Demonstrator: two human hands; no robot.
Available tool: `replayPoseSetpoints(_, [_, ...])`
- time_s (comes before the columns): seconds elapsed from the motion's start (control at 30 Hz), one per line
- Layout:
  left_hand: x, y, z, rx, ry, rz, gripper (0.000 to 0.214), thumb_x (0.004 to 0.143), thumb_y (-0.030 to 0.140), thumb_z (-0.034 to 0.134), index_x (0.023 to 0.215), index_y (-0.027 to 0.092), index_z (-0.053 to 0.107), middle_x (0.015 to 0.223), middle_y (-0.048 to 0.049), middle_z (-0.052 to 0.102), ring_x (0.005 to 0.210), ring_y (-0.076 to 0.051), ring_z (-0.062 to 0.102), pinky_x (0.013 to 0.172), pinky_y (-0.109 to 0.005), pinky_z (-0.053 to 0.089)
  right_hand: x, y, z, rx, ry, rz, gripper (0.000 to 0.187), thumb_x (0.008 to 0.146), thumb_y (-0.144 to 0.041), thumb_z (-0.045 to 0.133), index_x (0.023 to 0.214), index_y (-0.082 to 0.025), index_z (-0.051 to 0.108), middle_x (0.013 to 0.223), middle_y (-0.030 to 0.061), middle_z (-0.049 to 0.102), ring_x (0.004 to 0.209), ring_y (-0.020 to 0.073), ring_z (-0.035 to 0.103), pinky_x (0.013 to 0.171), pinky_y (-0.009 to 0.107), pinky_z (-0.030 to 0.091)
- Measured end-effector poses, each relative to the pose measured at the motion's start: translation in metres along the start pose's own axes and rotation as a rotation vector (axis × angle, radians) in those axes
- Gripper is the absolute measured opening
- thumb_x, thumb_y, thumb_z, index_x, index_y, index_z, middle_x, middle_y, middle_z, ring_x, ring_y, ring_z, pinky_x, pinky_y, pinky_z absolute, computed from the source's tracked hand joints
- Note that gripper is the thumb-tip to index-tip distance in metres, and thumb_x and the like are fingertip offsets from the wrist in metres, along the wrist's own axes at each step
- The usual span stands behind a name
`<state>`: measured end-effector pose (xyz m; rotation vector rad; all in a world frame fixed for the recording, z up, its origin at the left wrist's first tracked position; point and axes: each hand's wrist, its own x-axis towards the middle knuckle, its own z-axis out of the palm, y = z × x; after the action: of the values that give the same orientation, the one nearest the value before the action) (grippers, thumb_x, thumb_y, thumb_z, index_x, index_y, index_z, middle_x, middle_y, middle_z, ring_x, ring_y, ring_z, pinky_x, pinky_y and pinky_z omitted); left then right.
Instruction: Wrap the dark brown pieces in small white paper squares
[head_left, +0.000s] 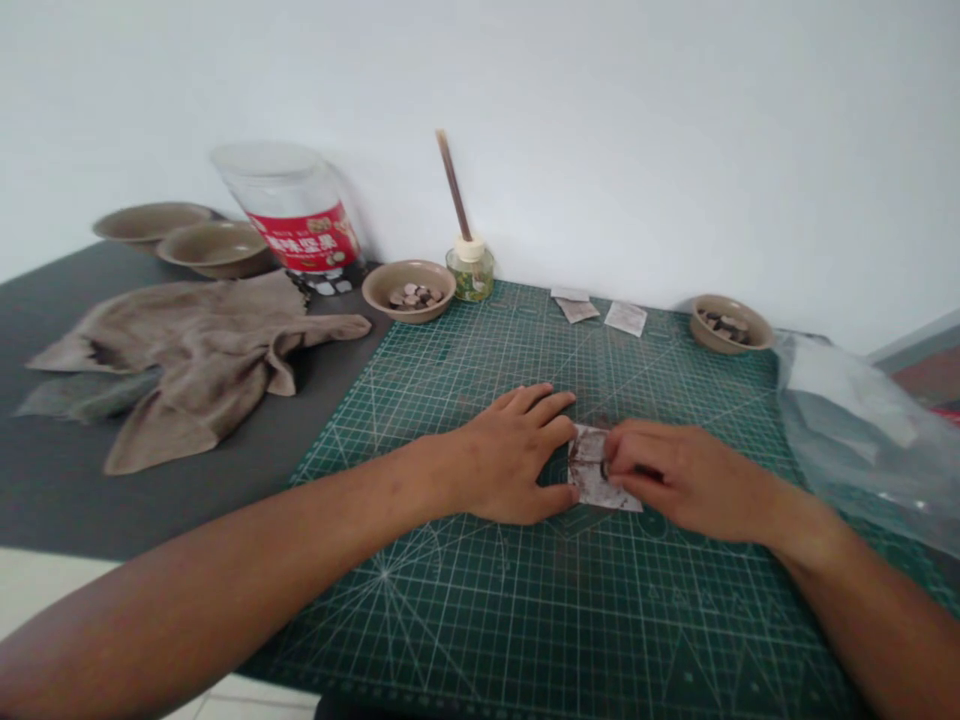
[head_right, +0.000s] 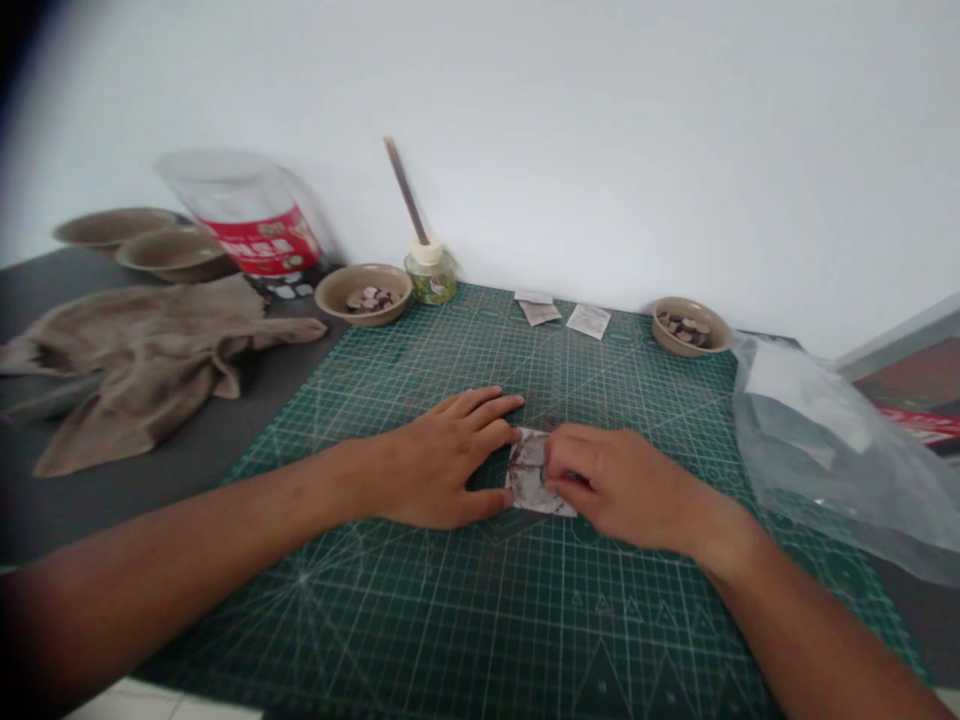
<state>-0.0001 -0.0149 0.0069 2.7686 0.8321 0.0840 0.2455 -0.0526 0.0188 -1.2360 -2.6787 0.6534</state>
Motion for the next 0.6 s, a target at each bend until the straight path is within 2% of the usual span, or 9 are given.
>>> replayPoseSetpoints(0.07, [-0.0004,0.0002,-0.0002,-0.003,-0.001,0.001,0.061,0.093,0.059,0.051,0.137,0.017,0.050,0.162,-0.0150,0.030,0.151,-0.038,0.021,0.121,-0.054,0.022,-0.0006,-0.0023,0.0009,0.017,-0.023,-0.041,0.012,0.100,-0.026,0.051,0.093,-0.024,0.060,0.100,0.0011,0.066,0.084,0.0163,0.063,0.072,0.030,0.048])
replayPoseSetpoints(0.2, [0.0000,-0.0009,0.0009,0.003,0.003,-0.013,0.063,0.093,0.059,0.052,0.141,0.019,0.047,0.163,-0.0139,0.028,0.152,-0.038,0.019,0.121,-0.055,0.022,-0.0021,0.0029,-0.0047,-0.094,0.077,0.088,0.011,0.099,-0.026,0.052,0.093,-0.023,0.061,0.101,0.0032,0.065,0.087,0.0185,0.063,0.075,0.032,0.047])
replayPoseSetpoints(0.23, [0.0003,-0.0013,0.0012,0.002,0.001,-0.013,0.064,0.092,0.060,0.052,0.142,0.019,0.046,0.163,-0.0137,0.027,0.152,-0.038,0.019,0.121,-0.056,0.023,-0.0033,0.0044,-0.0066,-0.098,0.063,0.096,0.011,0.098,-0.026,0.054,0.090,-0.023,0.060,0.098,0.0026,0.065,0.084,0.0180,0.063,0.074,0.032,0.047])
replayPoseSetpoints(0.37, [0.0015,-0.0017,0.0015,-0.006,-0.012,-0.002,0.065,0.091,0.060,0.054,0.140,0.018,0.048,0.163,-0.0145,0.028,0.152,-0.038,0.019,0.121,-0.055,0.022,-0.0051,0.0003,-0.0035,-0.027,-0.034,-0.020,0.011,0.098,-0.026,0.055,0.090,-0.023,0.061,0.095,0.0007,0.065,0.078,0.0151,0.062,0.068,0.028,0.045])
replayPoseSetpoints(0.43, [0.0017,-0.0017,0.0018,-0.002,-0.008,0.001,0.063,0.091,0.060,0.054,0.138,0.018,0.049,0.162,-0.0147,0.028,0.151,-0.038,0.020,0.121,-0.054,0.022,-0.0027,-0.0027,0.0011,-0.061,0.026,-0.004,0.012,0.100,-0.025,0.051,0.095,-0.023,0.062,0.102,0.0026,0.065,0.084,0.0169,0.063,0.071,0.029,0.046])
replayPoseSetpoints(0.53, [0.0017,-0.0024,0.0033,0.017,0.018,0.009,0.061,0.091,0.059,0.055,0.137,0.019,0.050,0.162,-0.0141,0.029,0.151,-0.037,0.021,0.121,-0.053,0.022,-0.0001,-0.0004,0.0015,-0.148,0.151,0.133,0.011,0.099,-0.025,0.051,0.096,-0.021,0.061,0.101,0.0047,0.064,0.088,0.0197,0.063,0.074,0.032,0.046])
replayPoseSetpoints(0.6, [0.0017,-0.0031,0.0044,0.023,0.025,0.014,0.062,0.091,0.060,0.055,0.137,0.019,0.050,0.162,-0.0147,0.030,0.151,-0.037,0.021,0.121,-0.053,0.021,-0.0009,0.0013,-0.0010,-0.119,0.113,0.129,0.009,0.097,-0.025,0.054,0.092,-0.022,0.060,0.096,0.0032,0.064,0.083,0.0183,0.062,0.074,0.032,0.046])
